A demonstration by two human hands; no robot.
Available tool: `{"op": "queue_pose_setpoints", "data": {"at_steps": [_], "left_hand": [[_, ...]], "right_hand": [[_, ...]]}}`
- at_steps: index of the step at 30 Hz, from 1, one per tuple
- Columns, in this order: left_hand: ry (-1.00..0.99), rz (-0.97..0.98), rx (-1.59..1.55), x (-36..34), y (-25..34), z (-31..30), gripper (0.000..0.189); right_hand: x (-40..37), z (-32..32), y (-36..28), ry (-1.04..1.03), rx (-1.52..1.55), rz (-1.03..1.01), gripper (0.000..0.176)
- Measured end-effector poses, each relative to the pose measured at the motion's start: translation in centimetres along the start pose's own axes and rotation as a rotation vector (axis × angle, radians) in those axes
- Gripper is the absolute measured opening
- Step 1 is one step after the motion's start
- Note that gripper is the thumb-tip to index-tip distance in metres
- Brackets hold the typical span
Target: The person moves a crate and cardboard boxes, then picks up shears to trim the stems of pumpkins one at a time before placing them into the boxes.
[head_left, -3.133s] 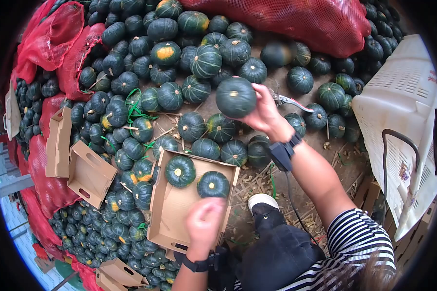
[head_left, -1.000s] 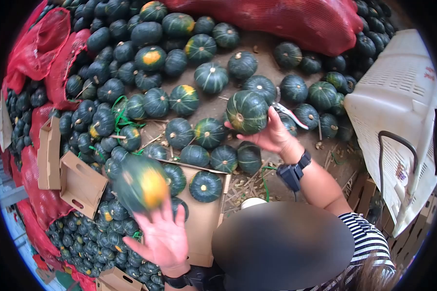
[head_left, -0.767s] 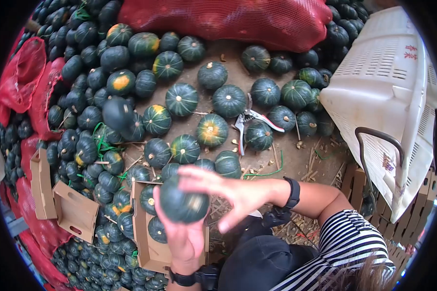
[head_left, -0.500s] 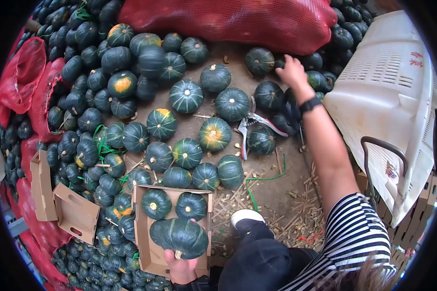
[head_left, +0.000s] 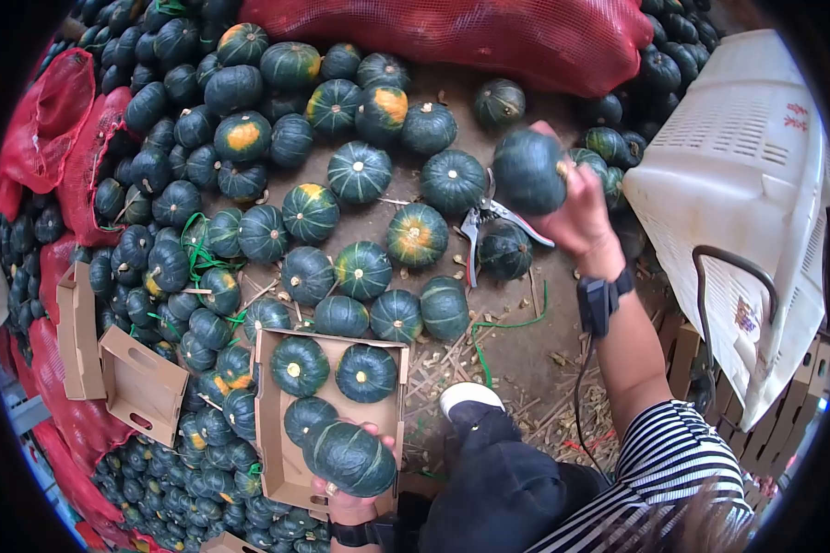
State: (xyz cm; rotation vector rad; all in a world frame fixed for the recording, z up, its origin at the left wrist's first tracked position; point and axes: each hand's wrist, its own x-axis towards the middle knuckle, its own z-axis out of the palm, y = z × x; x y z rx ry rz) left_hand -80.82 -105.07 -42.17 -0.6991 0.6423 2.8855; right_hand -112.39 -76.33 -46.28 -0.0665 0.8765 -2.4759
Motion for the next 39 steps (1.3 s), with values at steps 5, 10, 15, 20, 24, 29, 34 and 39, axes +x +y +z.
{"op": "queue_pose_setpoints", "data": {"at_steps": [5,10,15,20,24,29,34,39], "left_hand": [[-0.022,0.092,0.003,3.4,-0.8,5.2,0.028],[0.068,0.085,-0.064,2.8,-0.9,6.5,0.04],[0.266,0.143,0.137,-1.7,-2.1,4.5,0.074],[0.049,0.022,-0.071,-2.7,-4.7,1.8,0.079],[-0.11,-0.001,-0.169,-4.4,-4.6,-1.2,0.083],[-0.074,0.015,-0.072,-4.3,-5.3,-2.5,0.09],[0.132,0.062,-0.147,-5.6,-4.7,-3.9,0.085],[0.137,0.164,-0.413,-4.9,-3.0,-5.6,0.078]], "right_hand": [[-3.1,6.3,7.0,-0.041,-0.169,0.171,0.071],[-7.9,11.0,11.2,-0.585,-0.694,0.19,0.062],[-2.5,3.7,9.8,0.143,-1.655,-0.201,0.039],[1.7,-1.3,9.4,0.487,-2.286,0.71,0.083],[4.3,-2.5,12.5,0.608,-2.498,0.799,0.088],[2.6,-4.5,14.1,0.818,-2.527,0.705,0.069],[-1.0,-1.3,12.1,0.491,-2.451,0.638,0.055],[-7.9,-0.8,7.1,0.058,-2.088,0.282,0.073]]}}
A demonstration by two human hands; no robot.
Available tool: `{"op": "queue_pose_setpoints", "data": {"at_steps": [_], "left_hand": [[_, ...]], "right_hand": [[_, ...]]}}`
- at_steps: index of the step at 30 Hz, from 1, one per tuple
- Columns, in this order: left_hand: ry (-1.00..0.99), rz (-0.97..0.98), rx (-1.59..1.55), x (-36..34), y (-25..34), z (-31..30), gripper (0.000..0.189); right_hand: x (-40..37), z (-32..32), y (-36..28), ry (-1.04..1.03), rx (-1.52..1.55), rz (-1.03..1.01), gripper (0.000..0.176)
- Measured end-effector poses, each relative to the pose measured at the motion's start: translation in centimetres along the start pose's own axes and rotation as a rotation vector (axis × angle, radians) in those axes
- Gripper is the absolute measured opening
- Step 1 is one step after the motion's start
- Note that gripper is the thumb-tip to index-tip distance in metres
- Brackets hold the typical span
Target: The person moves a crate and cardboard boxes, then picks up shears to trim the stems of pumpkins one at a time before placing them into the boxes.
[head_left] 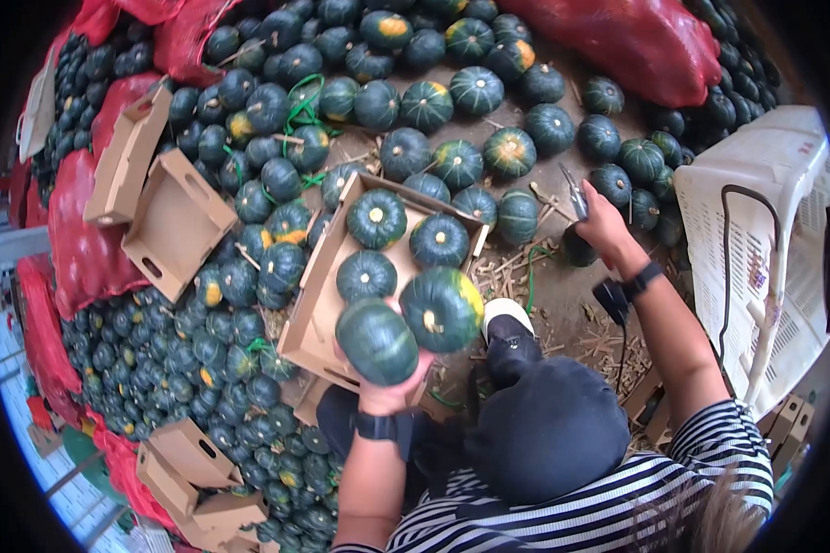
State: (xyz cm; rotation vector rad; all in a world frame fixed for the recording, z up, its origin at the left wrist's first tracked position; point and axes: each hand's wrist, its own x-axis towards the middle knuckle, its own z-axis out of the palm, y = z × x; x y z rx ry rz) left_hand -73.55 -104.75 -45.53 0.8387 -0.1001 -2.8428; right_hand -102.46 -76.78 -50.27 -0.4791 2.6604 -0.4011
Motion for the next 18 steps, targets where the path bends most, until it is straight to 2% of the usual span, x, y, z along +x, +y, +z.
{"op": "queue_pose_setpoints", "data": {"at_steps": [1,3,4,5,6,8,9,10,12,15,18], "left_hand": [[0.052,-0.035,-0.014,0.9,0.6,0.1,0.078],[0.102,-0.081,-0.033,2.5,0.8,1.1,0.078],[0.062,-0.126,-0.025,3.0,0.6,2.6,0.078],[0.019,-0.173,-0.018,3.4,0.4,3.9,0.077],[0.017,-0.181,-0.024,3.9,0.2,4.4,0.077],[-0.11,-0.298,-0.022,4.6,0.2,5.3,0.077],[-0.207,-0.296,0.073,4.7,0.1,6.1,0.074],[-0.204,-0.299,0.066,5.0,0.0,6.2,0.074],[-0.203,-0.356,0.363,5.5,0.1,6.5,0.072],[-0.218,-0.339,0.44,5.7,-0.7,7.8,0.072],[-0.223,-0.446,0.415,5.4,-0.7,8.2,0.072]], "right_hand": [[-2.1,-0.9,-0.4,0.074,0.099,-0.193,0.069],[-5.7,-4.3,-4.6,-0.075,0.236,-0.173,0.061],[-7.1,-6.3,-7.1,-0.052,0.252,-0.338,0.058],[-7.6,-6.9,-7.7,-0.013,0.186,-0.544,0.057],[-8.1,-9.1,-9.7,-0.078,0.065,-0.64,0.057],[-8.3,-10.8,-11.7,-0.025,-0.111,-0.815,0.045],[-8.1,-11.2,-12.1,-0.028,-0.115,-0.811,0.045],[-7.7,-11.6,-12.3,-0.025,-0.242,-0.879,0.038],[-7.2,-12.4,-12.7,-0.049,-0.426,-0.967,0.023],[-7.0,-12.3,-12.4,-0.043,-0.45,-1.036,0.02],[-9.2,-10.9,-11.6,-0.205,-0.353,-0.855,0.017]]}}
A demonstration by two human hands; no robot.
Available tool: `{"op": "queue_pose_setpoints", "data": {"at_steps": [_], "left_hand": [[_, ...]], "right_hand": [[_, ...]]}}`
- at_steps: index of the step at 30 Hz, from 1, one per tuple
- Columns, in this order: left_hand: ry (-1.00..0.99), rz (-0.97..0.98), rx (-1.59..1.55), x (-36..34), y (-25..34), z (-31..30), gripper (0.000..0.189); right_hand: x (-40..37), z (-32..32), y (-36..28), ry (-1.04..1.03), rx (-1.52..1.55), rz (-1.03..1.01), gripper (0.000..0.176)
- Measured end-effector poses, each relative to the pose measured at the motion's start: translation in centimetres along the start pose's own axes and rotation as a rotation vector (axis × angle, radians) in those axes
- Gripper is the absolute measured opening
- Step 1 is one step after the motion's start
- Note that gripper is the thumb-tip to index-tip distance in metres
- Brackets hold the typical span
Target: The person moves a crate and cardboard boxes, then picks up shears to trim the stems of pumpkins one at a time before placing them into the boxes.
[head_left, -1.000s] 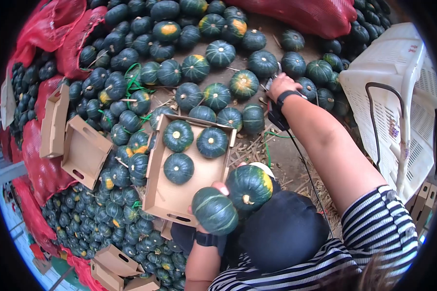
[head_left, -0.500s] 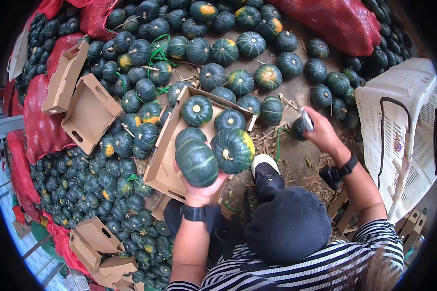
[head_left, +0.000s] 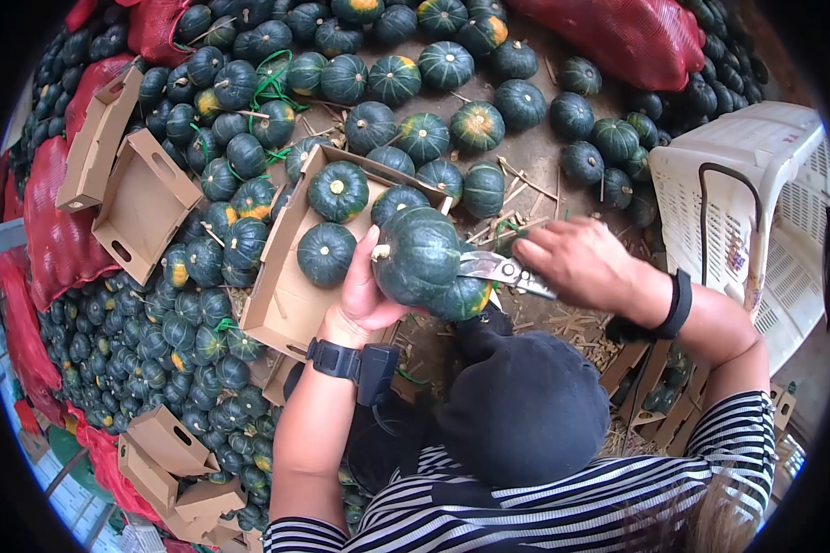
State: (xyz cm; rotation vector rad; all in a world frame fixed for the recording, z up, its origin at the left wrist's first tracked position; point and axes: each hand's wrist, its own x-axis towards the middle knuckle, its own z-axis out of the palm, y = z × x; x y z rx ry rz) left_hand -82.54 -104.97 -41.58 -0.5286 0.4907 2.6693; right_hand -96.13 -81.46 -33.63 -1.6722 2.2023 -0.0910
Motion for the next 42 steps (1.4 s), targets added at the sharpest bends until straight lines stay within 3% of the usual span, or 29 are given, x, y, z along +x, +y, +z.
{"op": "queue_pose_setpoints", "data": {"at_steps": [4,6,7,8,10,12,14,16,17,18,20,22,23,24,25,27,29,32,34,37,39,40,41,42], "left_hand": [[-0.025,0.031,-0.016,-0.4,-1.6,-1.6,0.073],[-0.052,0.096,0.013,-0.3,-2.2,-1.6,0.074],[-0.061,0.094,-0.103,-0.4,-2.4,-1.4,0.073],[-0.062,0.11,-0.219,-0.7,-2.5,-1.3,0.073],[-0.196,0.182,-0.355,-1.8,-2.6,-1.5,0.071],[-0.111,0.245,-0.396,-4.5,-2.3,-1.8,0.073],[-0.195,0.24,-0.577,-7.3,-2.5,-3.4,0.07],[-0.088,0.464,-0.304,-10.2,-2.5,-3.6,0.067],[-0.121,0.552,-0.326,-12.5,-2.6,-4.0,0.067],[-0.163,0.626,-0.347,-14.5,-3.0,-4.5,0.067],[0.167,0.776,-0.223,-20.5,-4.4,-5.8,0.071],[0.296,0.851,-0.228,-28.0,-6.7,-7.5,0.081],[0.198,0.982,-0.365,-31.4,-8.8,-9.3,0.078],[0.724,1.07,-0.172,-34.2,-9.9,-7.4,0.079],[0.54,1.136,-0.455,-37.8,-12.3,-10.0,0.08],[0.854,1.233,-0.516,-43.7,-17.3,-11.4,0.078],[1.116,1.381,-0.495,-48.3,-23.0,-13.7,0.063],[1.517,1.555,-0.747,-51.9,-28.9,-17.1,0.051],[1.468,1.589,-0.754,-51.1,-28.4,-16.9,0.048],[1.161,1.607,-0.601,-45.6,-20.7,-14.2,0.047],[1.002,1.494,-0.577,-40.9,-14.4,-11.6,0.046],[0.935,1.444,-0.516,-39.9,-13.3,-12.4,0.047],[0.813,1.326,-0.464,-36.1,-8.8,-9.6,0.05],[0.642,1.293,-0.389,-33.6,-6.4,-8.6,0.048]], "right_hand": [[-1.1,1.1,-1.7,-0.104,0.227,0.168,0.026],[-0.9,1.5,-1.8,-0.004,0.637,0.37,0.03],[-0.7,0.7,-1.9,-0.028,0.837,0.478,0.04],[-0.8,1.1,-1.7,-0.039,0.83,0.447,0.04],[-1.4,2.7,-0.8,0.226,0.96,0.498,0.049],[-1.5,2.9,-0.5,0.231,0.988,0.628,0.058],[-1.1,3.7,-0.4,0.348,1.184,0.607,0.056],[1.2,2.6,-1.5,0.317,1.184,0.502,0.052],[2.4,2.0,-1.7,0.284,1.156,0.383,0.052],[3.4,1.6,-1.8,0.261,1.106,0.39,0.053],[5.3,-0.3,-2.9,0.215,0.959,0.303,0.057],[6.2,-0.2,-1.4,0.238,0.775,0.148,0.062],[6.9,-1.0,-1.1,0.172,0.744,0.07,0.064],[7.6,-1.8,-1.3,0.136,0.694,0.021,0.065],[8.2,-2.3,-1.6,0.14,0.628,-0.003,0.066],[9.3,-2.3,-1.9,0.173,0.509,-0.069,0.069],[10.3,-2.8,-2.2,0.129,0.414,-0.123,0.07],[12.2,-3.4,-3.8,0.156,0.233,-0.226,0.07],[13.9,-4.0,-5.8,0.167,0.139,-0.354,0.064],[16.0,-5.5,-12.3,0.182,0.155,-0.35,0.046],[17.2,-6.0,-15.5,0.163,0.122,-0.436,0.049],[16.6,-5.7,-14.2,0.19,0.123,-0.409,0.05],[17.4,-7.2,-19.5,0.222,-0.01,-0.598,0.049],[17.9,-7.0,-20.3,0.247,0.001,-0.654,0.047]]}}
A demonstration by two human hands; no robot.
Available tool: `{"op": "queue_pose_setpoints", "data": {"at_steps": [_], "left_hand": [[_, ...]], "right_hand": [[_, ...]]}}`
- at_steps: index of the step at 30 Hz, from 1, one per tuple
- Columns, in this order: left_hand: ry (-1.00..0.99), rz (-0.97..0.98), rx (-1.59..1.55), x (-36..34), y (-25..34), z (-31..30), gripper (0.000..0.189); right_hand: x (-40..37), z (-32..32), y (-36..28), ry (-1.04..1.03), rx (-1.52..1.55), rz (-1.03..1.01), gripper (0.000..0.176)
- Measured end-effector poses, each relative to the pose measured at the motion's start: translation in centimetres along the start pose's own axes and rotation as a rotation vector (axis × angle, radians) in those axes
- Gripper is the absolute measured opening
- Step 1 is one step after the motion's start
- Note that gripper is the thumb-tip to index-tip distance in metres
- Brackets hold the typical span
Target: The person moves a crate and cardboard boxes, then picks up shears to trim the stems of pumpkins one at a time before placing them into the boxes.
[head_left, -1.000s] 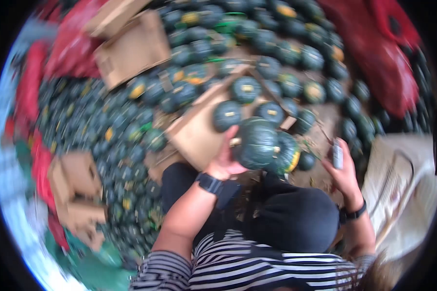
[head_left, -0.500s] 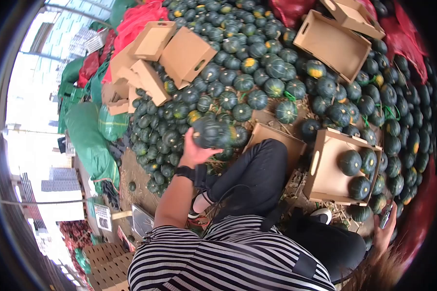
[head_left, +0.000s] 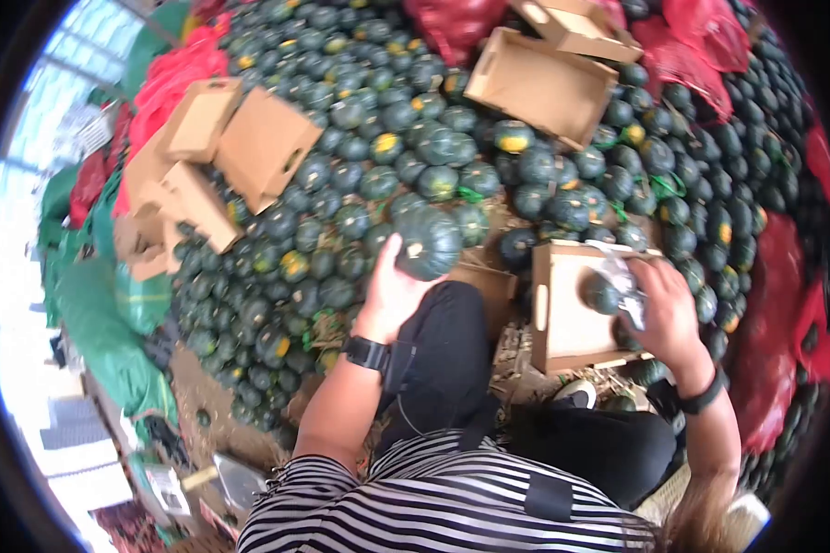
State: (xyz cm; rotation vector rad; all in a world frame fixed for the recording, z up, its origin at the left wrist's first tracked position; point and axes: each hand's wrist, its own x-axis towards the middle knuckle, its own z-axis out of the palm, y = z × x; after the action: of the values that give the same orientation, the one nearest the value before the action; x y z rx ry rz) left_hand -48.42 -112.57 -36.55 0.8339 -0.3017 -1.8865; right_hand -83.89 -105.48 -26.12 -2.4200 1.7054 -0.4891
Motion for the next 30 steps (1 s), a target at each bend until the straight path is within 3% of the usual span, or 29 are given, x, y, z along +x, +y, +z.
{"op": "queue_pose_setpoints", "data": {"at_steps": [4,5,9,10,12,15,16,18,19,20,22,23,24,25,26,29,30], "left_hand": [[-0.401,-0.138,0.114,3.9,-6.1,9.6,0.046],[-0.435,-0.228,0.117,4.4,-6.9,11.0,0.044],[-0.493,-0.227,0.319,6.0,-10.9,15.1,0.038],[-0.517,-0.311,0.396,6.1,-11.6,15.5,0.035],[-0.632,-0.193,0.727,6.9,-14.2,16.7,0.035],[-0.679,-0.297,0.51,7.4,-17.5,18.0,0.037],[-0.659,-0.315,0.506,7.8,-18.3,18.0,0.037],[-0.62,-0.163,0.622,8.2,-19.6,17.4,0.037],[-0.64,-0.276,0.507,8.1,-18.8,17.4,0.035],[-0.627,-0.269,0.51,8.4,-18.1,16.8,0.035],[-0.644,-0.426,0.083,8.1,-15.4,14.3,0.04],[-0.651,-0.089,0.407,6.2,-12.6,12.1,0.052],[-0.865,0.19,0.396,6.7,-11.3,7.5,0.073],[-0.613,-0.321,0.262,6.2,-6.9,6.4,0.085],[-0.579,-0.253,0.086,5.1,-4.3,3.3,0.087],[-0.097,-0.026,0.491,1.6,5.2,-8.4,0.075],[0.151,-0.081,0.671,-0.2,8.3,-11.6,0.066]], "right_hand": [[0.6,-0.4,-0.3,0.048,-0.178,-0.013,0.041],[0.1,-0.8,0.2,0.056,-0.209,0.016,0.043],[-3.0,-2.9,2.3,0.006,-0.29,0.118,0.05],[-3.8,-3.2,2.7,-0.033,-0.307,0.127,0.05],[-5.2,-3.4,3.1,-0.057,-0.304,0.131,0.047],[-7.3,-2.3,3.8,-0.147,-0.245,0.273,0.038],[-7.8,-2.2,3.6,-0.113,-0.201,0.293,0.036],[-8.9,-2.1,3.3,-0.161,0.055,0.53,0.033],[-9.5,-1.6,3.6,-0.123,0.097,0.548,0.033],[-9.9,-1.1,4.3,-0.08,0.135,0.563,0.032],[-10.3,-1.1,5.7,0.15,0.708,0.856,0.033],[-10.9,-0.9,6.8,0.326,0.794,0.868,0.037],[-11.4,-1.5,7.5,0.418,0.763,0.921,0.042],[-12.4,-1.7,8.7,0.494,0.742,0.92,0.045],[-14.2,-1.7,10.2,0.51,0.758,0.967,0.046],[-19.8,-1.3,12.8,0.527,0.725,1.026,0.047],[-22.1,-1.2,13.6,0.493,0.64,1.047,0.048]]}}
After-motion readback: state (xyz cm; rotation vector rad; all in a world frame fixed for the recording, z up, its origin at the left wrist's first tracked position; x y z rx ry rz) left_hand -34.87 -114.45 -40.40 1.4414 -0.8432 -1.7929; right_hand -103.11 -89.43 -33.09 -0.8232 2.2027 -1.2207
